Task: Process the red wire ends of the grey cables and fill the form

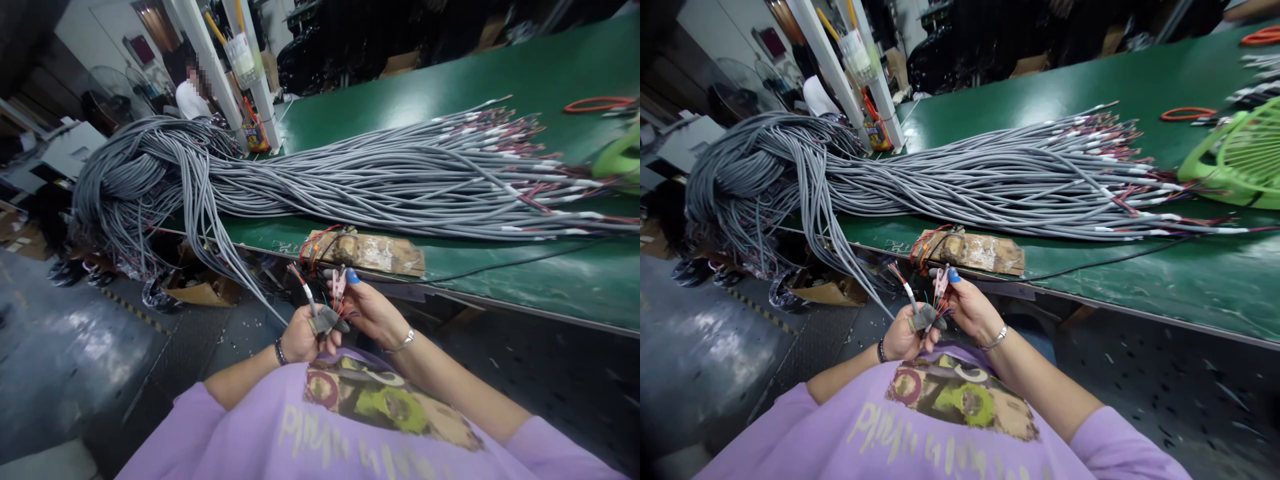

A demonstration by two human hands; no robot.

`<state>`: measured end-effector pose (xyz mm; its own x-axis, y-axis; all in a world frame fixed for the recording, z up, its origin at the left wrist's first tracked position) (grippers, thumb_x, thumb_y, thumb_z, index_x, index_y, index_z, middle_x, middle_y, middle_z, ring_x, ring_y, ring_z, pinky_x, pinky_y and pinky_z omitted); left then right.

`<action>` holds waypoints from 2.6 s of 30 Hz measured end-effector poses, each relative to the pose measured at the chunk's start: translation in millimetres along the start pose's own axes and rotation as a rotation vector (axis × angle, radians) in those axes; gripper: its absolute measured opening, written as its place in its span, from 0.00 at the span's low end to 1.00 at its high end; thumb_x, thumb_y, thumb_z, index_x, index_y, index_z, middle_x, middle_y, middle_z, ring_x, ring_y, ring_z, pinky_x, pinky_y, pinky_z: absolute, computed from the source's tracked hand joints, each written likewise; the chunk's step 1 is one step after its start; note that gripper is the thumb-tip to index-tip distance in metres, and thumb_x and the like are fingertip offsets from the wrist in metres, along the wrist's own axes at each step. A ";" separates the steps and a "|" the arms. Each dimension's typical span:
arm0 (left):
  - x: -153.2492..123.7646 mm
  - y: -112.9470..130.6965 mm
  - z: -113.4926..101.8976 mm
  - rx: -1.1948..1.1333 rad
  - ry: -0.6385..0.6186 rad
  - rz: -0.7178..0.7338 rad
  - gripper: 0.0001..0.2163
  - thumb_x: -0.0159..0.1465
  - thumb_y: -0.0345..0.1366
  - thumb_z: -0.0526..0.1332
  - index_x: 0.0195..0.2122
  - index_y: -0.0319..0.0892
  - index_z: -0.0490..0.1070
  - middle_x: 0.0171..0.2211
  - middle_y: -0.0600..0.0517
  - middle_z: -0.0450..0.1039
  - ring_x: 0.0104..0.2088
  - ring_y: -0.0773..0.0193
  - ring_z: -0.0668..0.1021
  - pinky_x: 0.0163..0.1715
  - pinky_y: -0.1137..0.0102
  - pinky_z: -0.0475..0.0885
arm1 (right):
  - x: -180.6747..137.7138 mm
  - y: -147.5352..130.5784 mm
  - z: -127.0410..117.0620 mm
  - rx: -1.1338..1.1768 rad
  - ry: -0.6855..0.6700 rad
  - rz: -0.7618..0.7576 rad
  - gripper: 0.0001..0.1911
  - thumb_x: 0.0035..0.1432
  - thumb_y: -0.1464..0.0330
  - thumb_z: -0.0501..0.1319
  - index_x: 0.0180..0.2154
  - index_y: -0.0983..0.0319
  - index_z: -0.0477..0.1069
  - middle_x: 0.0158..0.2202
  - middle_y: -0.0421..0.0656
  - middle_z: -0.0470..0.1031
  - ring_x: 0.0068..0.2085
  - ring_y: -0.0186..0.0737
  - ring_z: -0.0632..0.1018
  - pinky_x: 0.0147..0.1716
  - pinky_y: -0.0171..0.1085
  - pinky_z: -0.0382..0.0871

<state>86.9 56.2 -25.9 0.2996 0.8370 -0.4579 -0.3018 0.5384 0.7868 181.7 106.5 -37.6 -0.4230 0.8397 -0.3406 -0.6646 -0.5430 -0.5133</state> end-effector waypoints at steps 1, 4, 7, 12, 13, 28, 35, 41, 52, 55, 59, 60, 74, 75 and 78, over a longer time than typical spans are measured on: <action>0.5 -0.8 -0.5 -0.006 -0.005 0.003 0.26 0.39 0.55 0.73 0.22 0.35 0.71 0.13 0.52 0.70 0.09 0.72 0.68 0.07 0.79 0.50 | 0.4 0.2 0.3 0.010 0.002 0.002 0.14 0.43 0.59 0.73 0.27 0.61 0.78 0.24 0.40 0.76 0.23 0.32 0.72 0.23 0.30 0.69; 1.9 -3.8 -1.4 -0.012 -0.029 0.003 0.24 0.43 0.54 0.72 0.24 0.35 0.71 0.14 0.53 0.70 0.10 0.72 0.69 0.08 0.79 0.50 | 0.9 -0.8 1.2 0.037 0.013 -0.013 0.12 0.43 0.62 0.74 0.27 0.61 0.78 0.23 0.39 0.75 0.23 0.30 0.71 0.23 0.29 0.68; 3.2 -6.9 -1.7 -0.014 -0.026 -0.023 0.24 0.41 0.53 0.73 0.23 0.35 0.70 0.14 0.53 0.70 0.10 0.72 0.69 0.08 0.78 0.50 | 1.3 -1.7 2.4 0.054 -0.001 -0.032 0.09 0.44 0.64 0.73 0.28 0.61 0.78 0.23 0.38 0.76 0.22 0.30 0.71 0.22 0.29 0.68; 3.1 -6.4 -0.6 0.002 -0.012 -0.037 0.26 0.38 0.55 0.73 0.22 0.36 0.70 0.13 0.53 0.69 0.09 0.71 0.69 0.07 0.79 0.51 | 1.1 1.5 -0.8 0.062 0.010 -0.004 0.14 0.45 0.58 0.72 0.28 0.61 0.77 0.25 0.39 0.78 0.23 0.31 0.73 0.22 0.29 0.70; 2.4 -6.0 -0.4 0.008 -0.013 -0.036 0.26 0.39 0.55 0.73 0.22 0.36 0.70 0.13 0.53 0.70 0.09 0.71 0.69 0.07 0.79 0.51 | 0.6 1.9 -1.2 0.059 0.004 0.004 0.15 0.46 0.56 0.71 0.29 0.61 0.77 0.26 0.40 0.78 0.23 0.31 0.73 0.22 0.30 0.70; -4.7 -5.2 -1.5 0.059 0.083 0.086 0.28 0.39 0.58 0.72 0.24 0.37 0.68 0.15 0.53 0.72 0.10 0.71 0.70 0.08 0.80 0.53 | -2.6 -3.9 -2.0 -0.040 0.026 -0.054 0.16 0.42 0.54 0.72 0.27 0.60 0.79 0.26 0.40 0.78 0.25 0.32 0.73 0.24 0.31 0.69; -1.4 -3.7 -0.8 0.052 0.117 0.085 0.28 0.38 0.58 0.72 0.24 0.37 0.68 0.14 0.53 0.71 0.10 0.72 0.69 0.08 0.80 0.51 | 2.1 -3.0 -1.4 -0.014 -0.024 -0.063 0.15 0.40 0.58 0.74 0.27 0.60 0.78 0.24 0.40 0.77 0.24 0.33 0.72 0.23 0.31 0.68; -2.0 -1.9 0.0 0.076 0.107 0.060 0.28 0.38 0.59 0.72 0.24 0.38 0.68 0.15 0.53 0.71 0.10 0.72 0.69 0.08 0.79 0.52 | 3.3 -0.3 -4.9 -0.020 0.001 -0.056 0.14 0.45 0.57 0.72 0.29 0.60 0.78 0.26 0.39 0.78 0.25 0.31 0.73 0.23 0.30 0.70; -6.8 -7.3 -7.1 0.115 0.047 0.149 0.25 0.44 0.57 0.71 0.25 0.37 0.70 0.16 0.52 0.73 0.11 0.71 0.71 0.09 0.80 0.53 | -2.8 -4.5 -5.6 -0.099 0.035 -0.092 0.16 0.43 0.56 0.72 0.30 0.61 0.77 0.26 0.38 0.76 0.27 0.32 0.72 0.26 0.31 0.66; -6.5 -5.6 -8.1 0.117 0.094 0.172 0.26 0.44 0.58 0.70 0.25 0.38 0.70 0.17 0.53 0.73 0.11 0.72 0.71 0.08 0.80 0.53 | -5.1 -6.9 -5.9 -0.152 0.080 -0.166 0.17 0.43 0.54 0.71 0.29 0.61 0.78 0.26 0.39 0.76 0.28 0.33 0.73 0.26 0.32 0.66; -4.3 -3.4 -6.2 0.131 0.132 0.167 0.27 0.43 0.60 0.69 0.25 0.38 0.69 0.16 0.53 0.73 0.10 0.72 0.70 0.08 0.80 0.54 | -9.7 -11.8 -2.9 -0.235 0.099 -0.278 0.20 0.43 0.49 0.69 0.27 0.60 0.77 0.25 0.40 0.77 0.27 0.34 0.72 0.25 0.33 0.64; -3.4 -3.6 -5.8 0.132 0.131 0.161 0.27 0.43 0.60 0.69 0.25 0.38 0.69 0.16 0.53 0.73 0.10 0.72 0.70 0.08 0.80 0.54 | -9.5 -11.1 -1.6 -0.232 0.077 -0.265 0.21 0.43 0.49 0.69 0.27 0.60 0.77 0.25 0.40 0.77 0.26 0.35 0.71 0.25 0.33 0.64; -0.4 -6.4 -8.4 0.168 0.134 0.147 0.27 0.43 0.61 0.68 0.26 0.39 0.68 0.16 0.53 0.72 0.11 0.72 0.70 0.09 0.79 0.53 | 3.7 1.1 -4.2 -0.005 0.015 -0.073 0.18 0.38 0.56 0.75 0.28 0.60 0.78 0.25 0.39 0.78 0.24 0.32 0.73 0.24 0.32 0.67; -0.1 -6.7 -8.8 0.171 0.136 0.148 0.27 0.43 0.61 0.68 0.26 0.39 0.68 0.16 0.53 0.72 0.10 0.72 0.70 0.09 0.79 0.53 | 3.4 1.5 -4.3 -0.008 0.008 -0.070 0.18 0.40 0.55 0.74 0.29 0.60 0.78 0.26 0.39 0.78 0.24 0.32 0.73 0.23 0.32 0.67; -0.2 -7.1 -9.4 0.170 0.142 0.142 0.27 0.43 0.61 0.68 0.26 0.39 0.68 0.16 0.53 0.73 0.10 0.71 0.70 0.08 0.78 0.53 | 2.6 2.7 -4.7 -0.013 -0.009 -0.062 0.18 0.44 0.54 0.72 0.31 0.61 0.77 0.26 0.39 0.78 0.23 0.32 0.72 0.23 0.33 0.66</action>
<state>80.5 53.1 -35.2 0.1310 0.9150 -0.3817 -0.1722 0.4002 0.9001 181.7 107.1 -43.6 -0.3869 0.8718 -0.3004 -0.6820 -0.4898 -0.5431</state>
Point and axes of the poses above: each hand's wrist, its own x-axis towards the middle knuckle, its own z-axis out of the palm, y = z × x, the point moved 5 cm from there along x, towards the middle knuckle
